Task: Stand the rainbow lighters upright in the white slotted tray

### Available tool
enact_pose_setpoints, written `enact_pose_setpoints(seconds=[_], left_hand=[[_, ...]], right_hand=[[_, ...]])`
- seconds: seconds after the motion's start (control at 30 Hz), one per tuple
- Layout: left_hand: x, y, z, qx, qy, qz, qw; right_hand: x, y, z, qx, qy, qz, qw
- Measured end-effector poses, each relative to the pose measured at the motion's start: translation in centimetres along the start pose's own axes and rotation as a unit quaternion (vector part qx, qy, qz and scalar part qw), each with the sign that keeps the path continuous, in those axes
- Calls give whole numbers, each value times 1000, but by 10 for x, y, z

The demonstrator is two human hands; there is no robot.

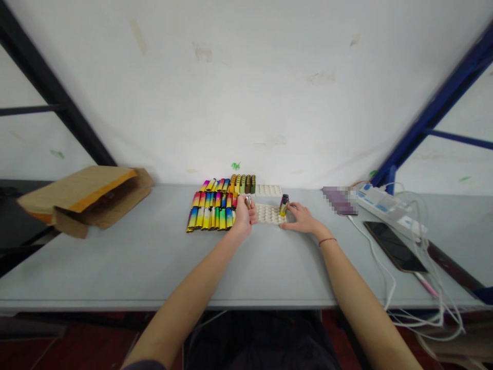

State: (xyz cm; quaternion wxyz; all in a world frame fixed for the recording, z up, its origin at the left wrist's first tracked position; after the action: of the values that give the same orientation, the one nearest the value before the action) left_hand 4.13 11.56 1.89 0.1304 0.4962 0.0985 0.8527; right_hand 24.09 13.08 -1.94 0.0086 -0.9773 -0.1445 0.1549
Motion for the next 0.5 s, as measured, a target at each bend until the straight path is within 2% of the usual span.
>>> enact_pose_setpoints(seconds=[0.13,0.23,0.37,0.43,0.5], left_hand=[[-9,-4,8,-39,-59,13,997],[-6,-4,18,-69,-157,110,979],[6,9,40,-102,-298,291,903],[8,13,50,-110,-351,341,865],[6,12,59,-124,-384,355,843]], right_hand=[[-1,1,-2,4,1,2,1000],[-2,1,-2,6,5,2,1000],[-4,2,-3,7,10,5,1000],[-6,3,-4,7,11,5,1000],[-8,3,-5,6,8,6,1000]])
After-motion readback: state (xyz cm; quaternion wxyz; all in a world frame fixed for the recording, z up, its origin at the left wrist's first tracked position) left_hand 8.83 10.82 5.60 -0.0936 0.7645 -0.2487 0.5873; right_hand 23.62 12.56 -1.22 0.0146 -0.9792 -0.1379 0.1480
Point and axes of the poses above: each hand's wrist, its own y-axis away from the middle knuckle, its own z-axis out of the palm, x = y × z, the point moved 9 cm from there along -y, towards the middle knuckle, and after that the axes turned 2 degrees about -y, right-handed, at the moved point
